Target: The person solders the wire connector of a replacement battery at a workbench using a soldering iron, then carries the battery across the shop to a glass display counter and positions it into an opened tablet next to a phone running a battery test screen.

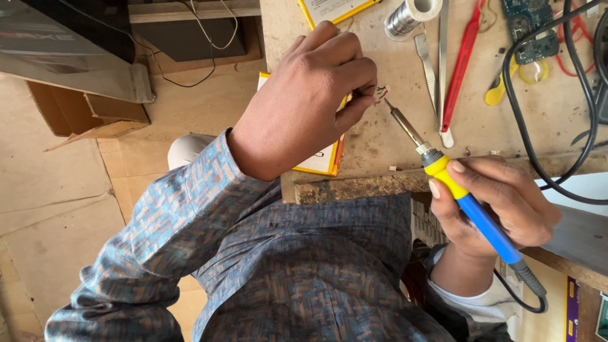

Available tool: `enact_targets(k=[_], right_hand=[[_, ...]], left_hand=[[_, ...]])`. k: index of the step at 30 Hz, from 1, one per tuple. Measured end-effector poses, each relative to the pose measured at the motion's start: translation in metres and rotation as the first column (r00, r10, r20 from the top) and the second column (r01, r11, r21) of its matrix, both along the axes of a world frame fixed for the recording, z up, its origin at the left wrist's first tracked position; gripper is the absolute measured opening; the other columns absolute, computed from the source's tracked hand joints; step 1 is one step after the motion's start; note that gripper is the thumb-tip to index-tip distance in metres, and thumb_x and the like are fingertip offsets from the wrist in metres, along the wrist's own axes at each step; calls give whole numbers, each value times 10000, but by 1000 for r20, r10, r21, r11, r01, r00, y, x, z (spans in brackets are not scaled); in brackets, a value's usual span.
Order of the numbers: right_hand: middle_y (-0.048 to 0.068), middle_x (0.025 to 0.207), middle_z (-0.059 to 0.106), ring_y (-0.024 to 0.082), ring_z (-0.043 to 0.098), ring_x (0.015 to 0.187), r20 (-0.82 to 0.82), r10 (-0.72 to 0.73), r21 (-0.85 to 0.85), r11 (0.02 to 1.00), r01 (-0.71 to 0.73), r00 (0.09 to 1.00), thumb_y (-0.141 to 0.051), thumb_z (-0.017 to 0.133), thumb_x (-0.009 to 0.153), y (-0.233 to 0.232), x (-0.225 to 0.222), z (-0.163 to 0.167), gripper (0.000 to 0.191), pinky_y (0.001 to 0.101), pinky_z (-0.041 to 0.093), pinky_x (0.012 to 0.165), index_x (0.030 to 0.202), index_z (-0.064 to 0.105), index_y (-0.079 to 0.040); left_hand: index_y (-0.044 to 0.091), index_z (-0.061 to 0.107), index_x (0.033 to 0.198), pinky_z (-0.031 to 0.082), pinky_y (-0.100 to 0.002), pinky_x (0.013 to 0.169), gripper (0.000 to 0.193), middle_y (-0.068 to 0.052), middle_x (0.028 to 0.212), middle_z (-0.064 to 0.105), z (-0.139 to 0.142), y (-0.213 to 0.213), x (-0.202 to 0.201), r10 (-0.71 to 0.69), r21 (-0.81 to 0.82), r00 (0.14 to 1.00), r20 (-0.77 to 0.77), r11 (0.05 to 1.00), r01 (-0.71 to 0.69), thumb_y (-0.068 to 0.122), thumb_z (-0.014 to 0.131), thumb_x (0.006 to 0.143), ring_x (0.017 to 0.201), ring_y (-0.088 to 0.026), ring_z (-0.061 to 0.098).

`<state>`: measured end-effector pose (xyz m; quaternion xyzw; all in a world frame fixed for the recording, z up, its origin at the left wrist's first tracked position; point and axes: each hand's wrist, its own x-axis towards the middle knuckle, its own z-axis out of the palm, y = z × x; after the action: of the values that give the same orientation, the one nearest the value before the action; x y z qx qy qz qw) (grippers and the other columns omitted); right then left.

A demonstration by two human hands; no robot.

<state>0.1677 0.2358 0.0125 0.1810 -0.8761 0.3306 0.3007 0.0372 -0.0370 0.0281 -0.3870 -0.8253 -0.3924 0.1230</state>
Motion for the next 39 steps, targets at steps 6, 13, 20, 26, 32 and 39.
enact_targets(k=[6, 13, 20, 26, 32, 39], right_hand=[[159, 958, 744, 241, 755, 823, 2, 31, 28, 999, -31, 1000, -209, 892, 986, 0, -3, 5, 273, 283, 612, 719, 1139, 764, -23], [156, 951, 744, 255, 756, 827, 20, 53, 58, 997, -54, 998, -181, 896, 962, 0, -5, 10, 261, 297, 616, 725, 1123, 760, -27], [140, 959, 749, 243, 766, 845, 44, 35, 42, 998, -37, 998, -176, 895, 987, -4, -4, 15, 233, 288, 621, 745, 1124, 763, -39], [144, 979, 743, 246, 754, 820, -11, 62, 50, 997, -61, 998, -186, 884, 962, -3, -7, 13, 244, 318, 639, 754, 1101, 762, -26], [154, 974, 735, 246, 751, 801, 10, 89, 40, 995, -89, 996, -169, 879, 969, -1, -7, 12, 227, 306, 629, 715, 1084, 755, -17], [155, 988, 737, 253, 749, 808, -2, 75, 69, 995, -75, 997, -151, 881, 965, -3, -8, 14, 221, 318, 626, 722, 1087, 755, -17]], left_hand=[[83, 676, 964, 490, -448, 960, 133, -72, 995, 592, 5, 1, 0, 25, 16, 999, 20, 1000, -25, 140, 794, 941, 1053, -312, 562], [86, 687, 844, 491, -474, 865, 152, -86, 898, 642, 10, 9, -4, 63, -43, 995, 73, 997, -60, 135, 830, 830, 987, -346, 601], [79, 686, 821, 510, -478, 834, 140, -98, 884, 659, 13, 12, -5, 87, -56, 995, 55, 995, -84, 109, 823, 818, 973, -351, 618], [73, 680, 814, 506, -478, 841, 152, -93, 879, 661, 11, 12, -7, 54, -26, 994, 91, 998, -52, 114, 826, 804, 969, -348, 613], [77, 675, 815, 498, -474, 839, 149, -81, 881, 659, 10, 12, -7, 51, -27, 994, 97, 998, -49, 108, 821, 808, 968, -340, 610], [77, 672, 820, 495, -472, 839, 158, -84, 880, 651, 11, 12, -7, 51, -10, 994, 96, 999, -50, 103, 828, 807, 970, -339, 604]])
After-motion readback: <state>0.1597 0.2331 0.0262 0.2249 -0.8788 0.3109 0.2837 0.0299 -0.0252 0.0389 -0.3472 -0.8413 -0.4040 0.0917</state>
